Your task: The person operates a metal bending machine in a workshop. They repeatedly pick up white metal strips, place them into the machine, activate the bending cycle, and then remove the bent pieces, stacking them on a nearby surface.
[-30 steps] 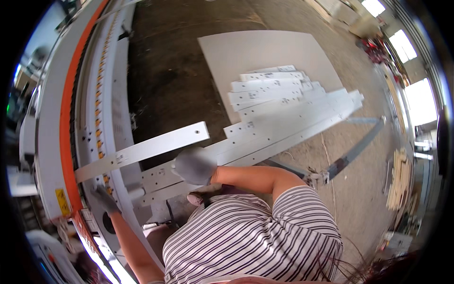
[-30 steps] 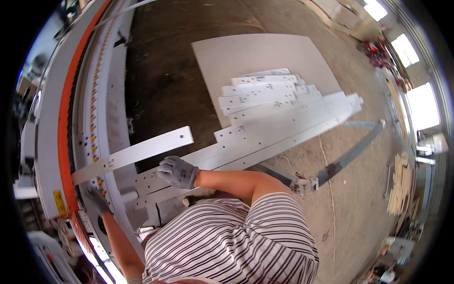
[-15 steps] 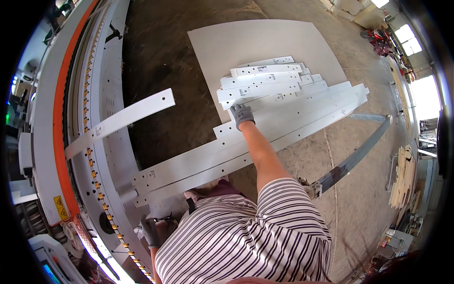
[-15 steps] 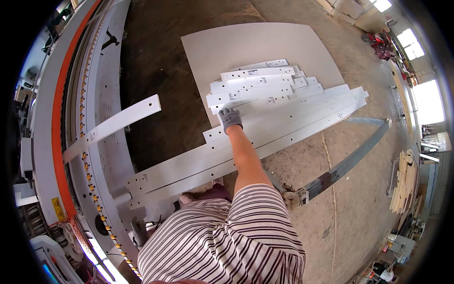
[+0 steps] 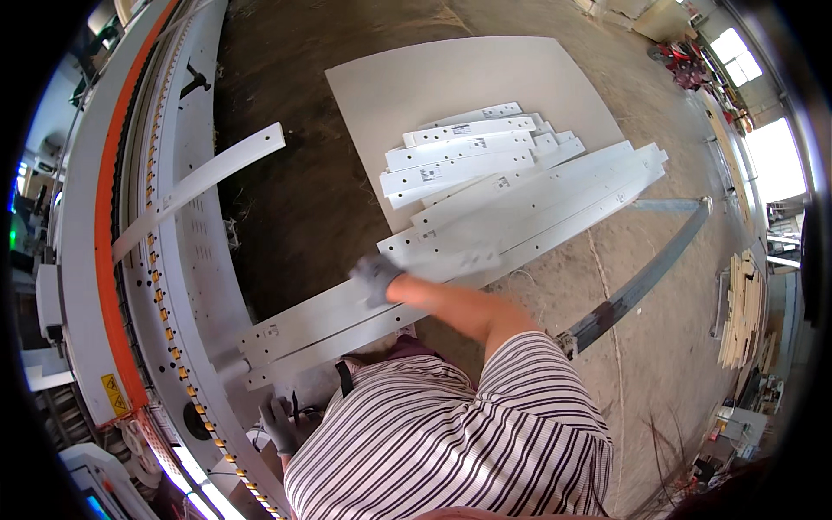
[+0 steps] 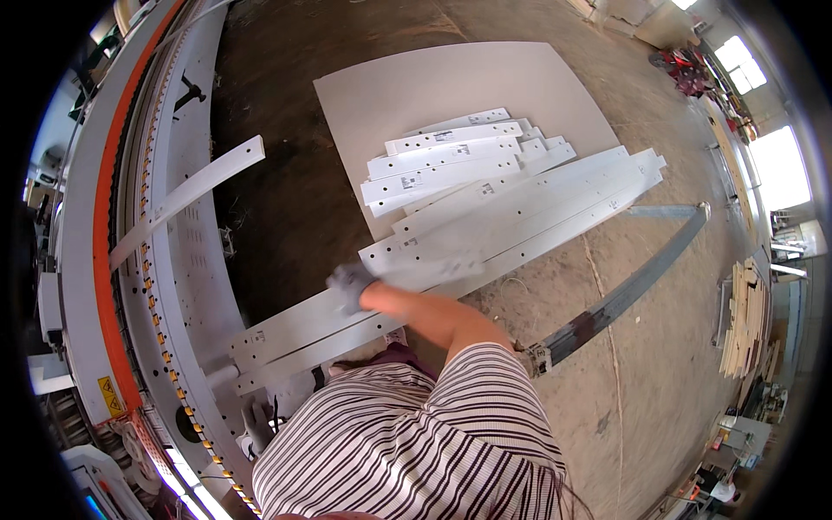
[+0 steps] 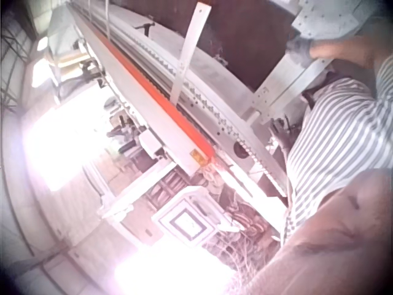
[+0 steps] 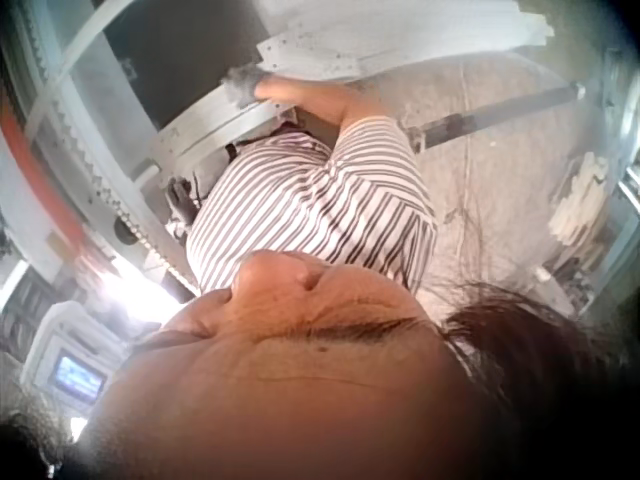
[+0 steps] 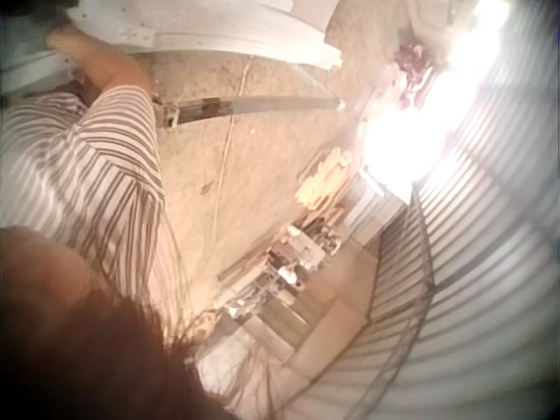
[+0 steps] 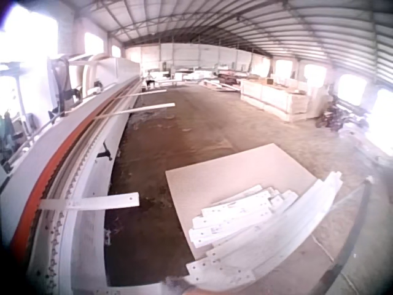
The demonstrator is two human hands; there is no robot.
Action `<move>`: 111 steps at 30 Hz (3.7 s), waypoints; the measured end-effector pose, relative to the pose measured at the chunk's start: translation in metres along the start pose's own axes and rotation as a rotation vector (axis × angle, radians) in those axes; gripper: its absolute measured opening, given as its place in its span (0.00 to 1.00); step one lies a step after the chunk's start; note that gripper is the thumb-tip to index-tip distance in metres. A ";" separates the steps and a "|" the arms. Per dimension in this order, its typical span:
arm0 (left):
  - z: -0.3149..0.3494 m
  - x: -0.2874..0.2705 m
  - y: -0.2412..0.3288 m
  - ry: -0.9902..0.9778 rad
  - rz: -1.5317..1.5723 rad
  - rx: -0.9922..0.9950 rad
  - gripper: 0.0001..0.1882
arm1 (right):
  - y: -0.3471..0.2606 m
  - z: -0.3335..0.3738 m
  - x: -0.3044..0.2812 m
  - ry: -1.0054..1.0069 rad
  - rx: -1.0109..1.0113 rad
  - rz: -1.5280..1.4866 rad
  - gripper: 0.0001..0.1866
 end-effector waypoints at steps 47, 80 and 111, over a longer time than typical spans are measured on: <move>-0.153 -0.266 -0.021 0.617 0.775 -0.144 0.14 | -0.395 -0.115 0.041 -0.982 0.109 -1.885 0.31; -0.223 -0.243 0.047 0.610 0.233 0.171 0.09 | -0.212 -0.189 0.013 -0.166 -0.061 -0.862 0.21; -0.030 0.103 0.107 -0.410 0.210 -0.032 0.20 | -0.143 -0.035 -0.041 -0.155 -0.393 -0.030 0.26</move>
Point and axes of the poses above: each hand's wrist, its own z-axis away from the middle knuckle, its own x-axis out of the palm, y = z × x, the point moved 4 cm from there along -z, towards the middle knuckle, and after that the axes turned 8 degrees about -z, right-handed, at the moved point
